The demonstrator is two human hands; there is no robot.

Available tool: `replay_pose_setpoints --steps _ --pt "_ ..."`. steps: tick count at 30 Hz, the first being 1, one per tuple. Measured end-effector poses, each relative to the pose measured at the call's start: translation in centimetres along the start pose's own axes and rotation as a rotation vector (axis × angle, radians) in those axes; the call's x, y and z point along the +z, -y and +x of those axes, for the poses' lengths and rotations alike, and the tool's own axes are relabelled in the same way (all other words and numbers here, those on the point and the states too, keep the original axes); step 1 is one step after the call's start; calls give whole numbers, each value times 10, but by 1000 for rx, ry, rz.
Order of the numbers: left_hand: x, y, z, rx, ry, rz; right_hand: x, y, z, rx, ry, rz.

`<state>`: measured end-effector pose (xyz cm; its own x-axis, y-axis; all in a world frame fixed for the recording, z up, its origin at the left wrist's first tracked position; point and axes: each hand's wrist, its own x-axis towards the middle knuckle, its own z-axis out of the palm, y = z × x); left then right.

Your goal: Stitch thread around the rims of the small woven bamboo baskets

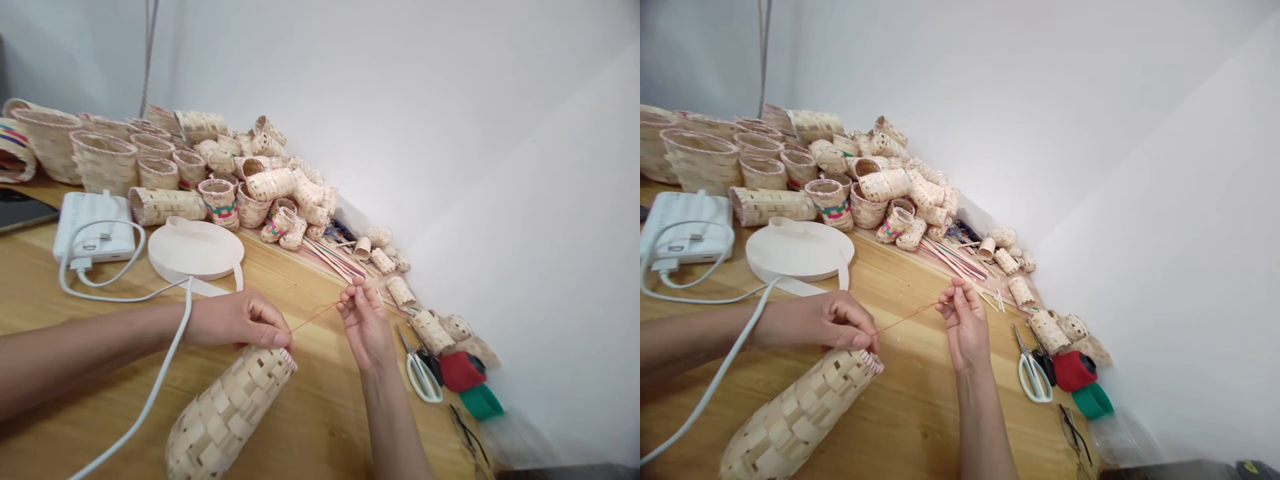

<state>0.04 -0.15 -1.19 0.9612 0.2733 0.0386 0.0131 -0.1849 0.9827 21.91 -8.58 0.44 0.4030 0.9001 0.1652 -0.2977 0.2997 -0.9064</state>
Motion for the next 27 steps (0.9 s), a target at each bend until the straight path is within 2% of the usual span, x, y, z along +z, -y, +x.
replay_pose_setpoints --steps 2,4,10,15,21,27 --pt "3 0 -1 -67 57 -32 -3 -5 2 -1 -46 -93" --pt "6 1 0 -108 67 -52 -6 -11 4 -11 -71 -198" --pt "23 4 3 -245 -49 -189 -12 -35 10 -22 -74 -384" --pt "32 5 2 -278 -72 -187 -23 -52 16 -7 -78 -491" --pt "33 4 2 -260 -68 -174 -36 -53 22 -24 -144 -526" --pt "32 6 1 -278 -60 -180 -36 -48 23 -46 -158 -554"
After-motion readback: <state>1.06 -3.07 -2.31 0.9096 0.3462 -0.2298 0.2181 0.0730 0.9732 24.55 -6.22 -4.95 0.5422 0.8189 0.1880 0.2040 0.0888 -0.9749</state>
